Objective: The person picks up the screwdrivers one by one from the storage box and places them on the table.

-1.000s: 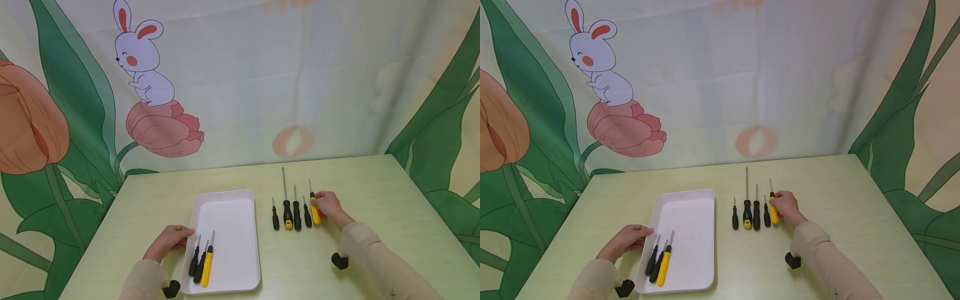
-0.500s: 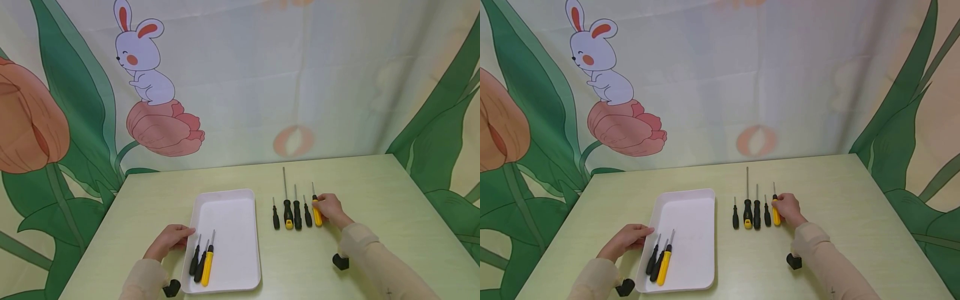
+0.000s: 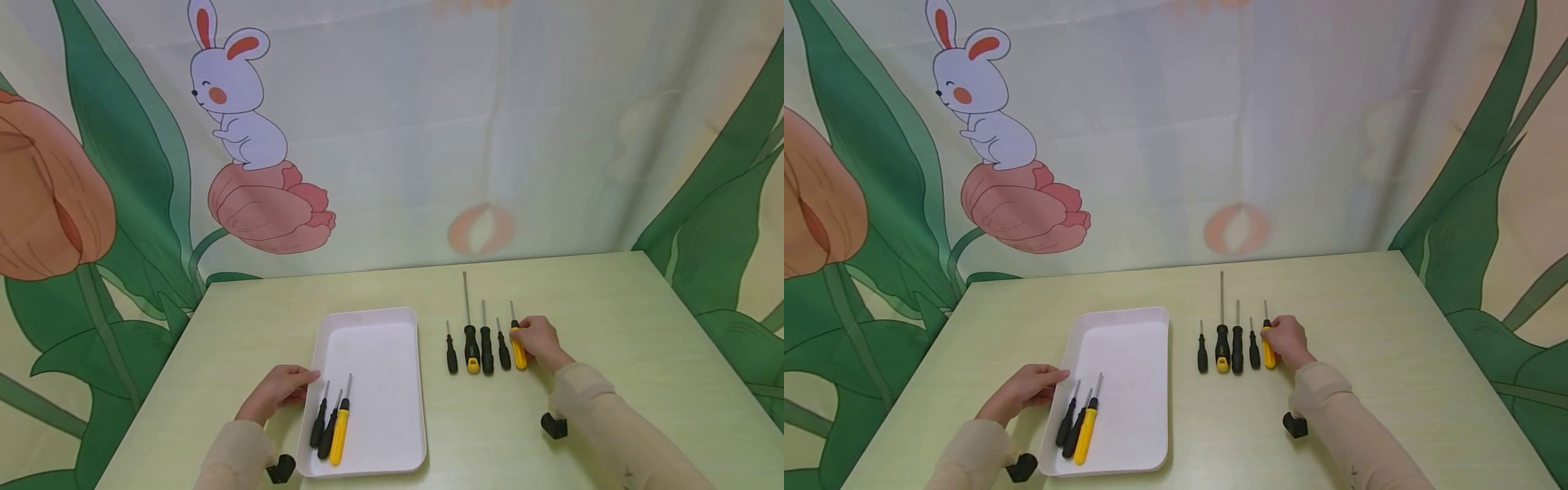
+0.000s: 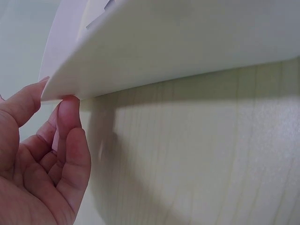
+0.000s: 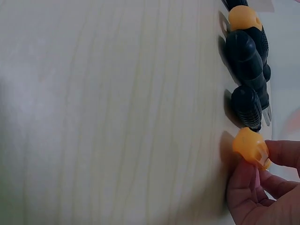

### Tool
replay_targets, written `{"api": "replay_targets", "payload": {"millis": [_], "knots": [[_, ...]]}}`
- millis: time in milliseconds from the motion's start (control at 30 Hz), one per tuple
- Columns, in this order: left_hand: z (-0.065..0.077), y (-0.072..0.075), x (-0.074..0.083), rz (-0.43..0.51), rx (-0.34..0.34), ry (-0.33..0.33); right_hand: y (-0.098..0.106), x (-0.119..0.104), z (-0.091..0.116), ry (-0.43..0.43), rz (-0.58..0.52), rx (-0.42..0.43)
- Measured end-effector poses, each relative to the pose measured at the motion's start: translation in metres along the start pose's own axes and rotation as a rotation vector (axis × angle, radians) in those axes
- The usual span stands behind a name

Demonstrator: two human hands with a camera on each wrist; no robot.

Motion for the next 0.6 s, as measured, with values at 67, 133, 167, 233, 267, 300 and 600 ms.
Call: {"api": "replay_targets", "payload": {"millis": [67, 133, 167, 233, 267, 300, 600], "knots": [[0.0006, 0.0002, 0.0002, -0.002, 0.000, 0.001, 0.0001, -0.0003, 0.0002, -0.001, 0.007, 0.002], [0.0008, 0.0002, 0.0003, -0.001, 0.001, 0.000, 0.0001, -0.0009, 0.0005, -0.003, 0.017, 0.005], [0.0009, 0.0002, 0.0003, -0.002, 0.001, -0.001, 0.0002, -0.0010, 0.0004, -0.003, 0.024, 0.007], [0.0009, 0.0001, 0.0004, -0.001, 0.001, -0.005, 0.0002, -0.0014, 0.0003, -0.005, 0.038, 0.012], [0.0009, 0.0000, 0.0004, -0.001, 0.001, -0.006, 0.0004, -0.0017, 0.0006, -0.007, 0.045, 0.015], [0.0007, -0.0001, 0.0004, -0.001, 0.001, -0.008, 0.0004, -0.0018, 0.0005, -0.008, 0.052, 0.018], [0.0018, 0.0000, 0.0002, -0.002, 0.004, -0.008, 0.0008, -0.0029, 0.0017, -0.007, 0.065, 0.025]]}}
Point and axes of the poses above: each hand's wrist, its own z-axis away from the middle knuckle, its own y-axis out of the back of the hand, x = y × z, the point moved 7 cm from there along -z, towards the middle knuckle, and after that the axes turned 7 degrees about x, right-handed, at the moved point
